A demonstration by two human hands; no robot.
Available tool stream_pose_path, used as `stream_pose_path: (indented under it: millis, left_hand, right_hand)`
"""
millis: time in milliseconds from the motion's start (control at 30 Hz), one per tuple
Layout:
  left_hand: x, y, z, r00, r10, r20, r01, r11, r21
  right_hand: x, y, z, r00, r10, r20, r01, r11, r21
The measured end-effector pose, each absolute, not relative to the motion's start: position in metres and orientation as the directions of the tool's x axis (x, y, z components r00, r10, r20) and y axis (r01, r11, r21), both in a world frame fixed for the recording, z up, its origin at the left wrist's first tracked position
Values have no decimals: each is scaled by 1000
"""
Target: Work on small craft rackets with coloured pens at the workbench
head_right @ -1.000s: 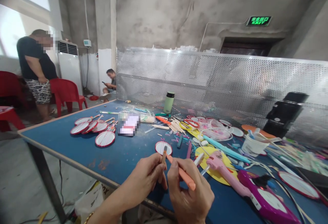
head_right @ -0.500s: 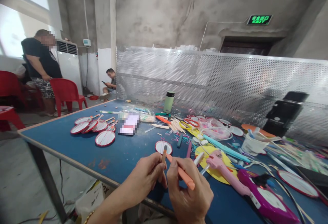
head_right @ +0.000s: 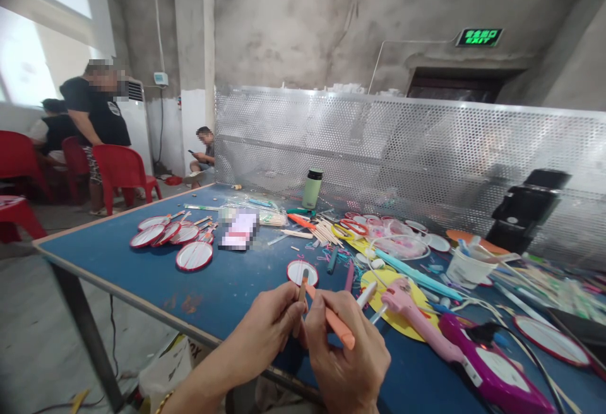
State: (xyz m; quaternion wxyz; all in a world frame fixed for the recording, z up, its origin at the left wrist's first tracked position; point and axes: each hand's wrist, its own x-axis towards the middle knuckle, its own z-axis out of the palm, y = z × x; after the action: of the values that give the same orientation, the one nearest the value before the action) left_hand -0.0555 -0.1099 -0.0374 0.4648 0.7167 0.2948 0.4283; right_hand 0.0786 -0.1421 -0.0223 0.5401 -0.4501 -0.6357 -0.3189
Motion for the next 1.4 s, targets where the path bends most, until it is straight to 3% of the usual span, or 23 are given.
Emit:
stream_pose_path:
  millis: [233, 867, 1033, 1400]
  left_hand:
    - [-55, -110, -38, 475, 821, 316, 42, -379, 924]
    - [-55, -111, -36, 448, 819, 359, 20, -411, 911]
    - [-56, -111, -36, 482, 818, 314, 40, -379, 925]
    - [-56, -110, -36, 478, 818, 320, 43, -386, 921]
  right_hand:
    - [79, -144, -23, 26, 185, 982, 936, 341, -89]
    - [78, -143, -21, -15, 266, 964, 890, 443, -109]
    - [78, -144, -23, 37, 198, 980, 912, 394, -114]
    - [78, -142, -23, 16, 204, 979, 916, 389, -97]
